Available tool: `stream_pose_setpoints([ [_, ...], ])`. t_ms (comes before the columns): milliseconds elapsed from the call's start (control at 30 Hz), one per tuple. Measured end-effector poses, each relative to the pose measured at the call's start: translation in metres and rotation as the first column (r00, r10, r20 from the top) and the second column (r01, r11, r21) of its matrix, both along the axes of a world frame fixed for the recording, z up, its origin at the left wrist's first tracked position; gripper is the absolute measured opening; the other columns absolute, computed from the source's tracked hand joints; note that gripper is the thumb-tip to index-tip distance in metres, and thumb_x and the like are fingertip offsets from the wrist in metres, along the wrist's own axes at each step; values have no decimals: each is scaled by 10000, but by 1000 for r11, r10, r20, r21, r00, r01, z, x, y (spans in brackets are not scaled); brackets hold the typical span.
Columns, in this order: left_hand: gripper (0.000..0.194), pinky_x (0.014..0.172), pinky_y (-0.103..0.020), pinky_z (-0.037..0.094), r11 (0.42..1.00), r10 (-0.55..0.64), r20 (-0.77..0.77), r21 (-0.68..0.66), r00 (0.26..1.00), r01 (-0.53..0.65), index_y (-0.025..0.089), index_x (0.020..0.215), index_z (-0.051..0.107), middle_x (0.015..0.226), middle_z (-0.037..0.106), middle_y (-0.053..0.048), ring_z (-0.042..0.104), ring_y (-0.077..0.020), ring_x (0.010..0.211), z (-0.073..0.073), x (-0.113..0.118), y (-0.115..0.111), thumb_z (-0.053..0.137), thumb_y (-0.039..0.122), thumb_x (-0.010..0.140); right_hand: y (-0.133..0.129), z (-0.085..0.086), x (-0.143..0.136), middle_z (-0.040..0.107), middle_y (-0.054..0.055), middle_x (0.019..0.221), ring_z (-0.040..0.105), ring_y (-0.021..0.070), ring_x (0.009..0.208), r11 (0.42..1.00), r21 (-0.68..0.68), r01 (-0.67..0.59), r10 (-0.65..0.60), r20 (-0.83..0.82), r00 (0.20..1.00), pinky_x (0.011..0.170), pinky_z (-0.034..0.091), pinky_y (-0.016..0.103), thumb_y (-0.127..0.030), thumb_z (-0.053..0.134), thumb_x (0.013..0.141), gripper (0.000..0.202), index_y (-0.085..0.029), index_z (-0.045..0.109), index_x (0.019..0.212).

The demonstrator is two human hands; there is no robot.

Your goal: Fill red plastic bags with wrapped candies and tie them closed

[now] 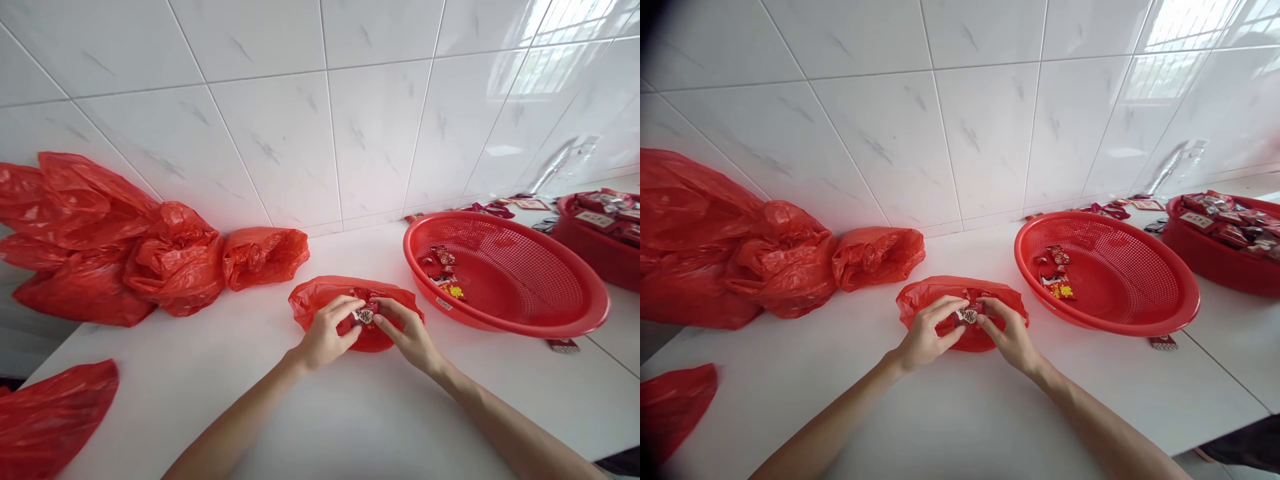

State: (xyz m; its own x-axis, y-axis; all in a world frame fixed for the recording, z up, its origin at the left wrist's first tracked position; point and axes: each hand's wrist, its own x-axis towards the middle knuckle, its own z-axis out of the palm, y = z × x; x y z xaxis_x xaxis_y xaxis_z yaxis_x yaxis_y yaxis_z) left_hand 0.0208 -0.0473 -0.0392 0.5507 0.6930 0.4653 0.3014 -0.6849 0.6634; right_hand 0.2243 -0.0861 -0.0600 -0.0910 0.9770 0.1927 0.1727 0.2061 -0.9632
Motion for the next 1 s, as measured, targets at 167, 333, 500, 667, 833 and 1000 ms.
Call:
stream_pose_setpoints([
  [167,309,839,-321,611,962,63,105,-273,992,-32,165,1154,705,1018,724,-79,710,-195,927,4,10,-5,674,240,855,0,8,0,759,69,945,714,230,904,991,-99,-94,66,-254,965,866,566,375,-488,711,865,293,-211,701,961],
  [333,338,824,-336,612,807,112,157,-591,981,3,140,1101,746,969,772,-93,737,-228,901,6,11,-3,707,354,842,-2,11,0,761,45,912,714,198,873,974,-187,-128,37,-426,904,847,553,341,-442,791,808,285,-209,690,936],
  [500,260,785,-301,586,835,101,147,-550,984,-3,157,1016,794,936,781,-77,722,-207,845,7,11,-4,738,310,814,-1,8,1,764,32,846,698,164,793,955,-252,-156,10,-500,866,796,531,303,-416,836,769,289,-195,671,854],
  [667,242,771,-297,586,819,84,196,-572,977,44,161,990,799,886,775,-66,719,-198,811,11,10,-5,750,316,810,-1,10,-1,752,16,803,673,147,754,945,-255,-204,25,-566,824,779,513,290,-410,840,768,283,-197,671,848],
  [833,277,803,-302,608,811,203,301,-585,932,12,160,1016,772,921,786,-67,737,-207,857,10,12,-9,774,324,793,-2,15,-1,742,4,831,652,129,751,942,-241,-232,43,-602,798,779,505,274,-405,846,762,269,-202,692,849],
  [1000,253,787,-281,609,880,204,290,-473,935,-45,183,1041,781,923,784,-58,732,-186,842,9,13,-13,758,288,812,-3,14,0,744,-3,804,646,125,723,950,-236,-206,28,-590,807,761,495,272,-394,852,757,257,-207,684,808],
])
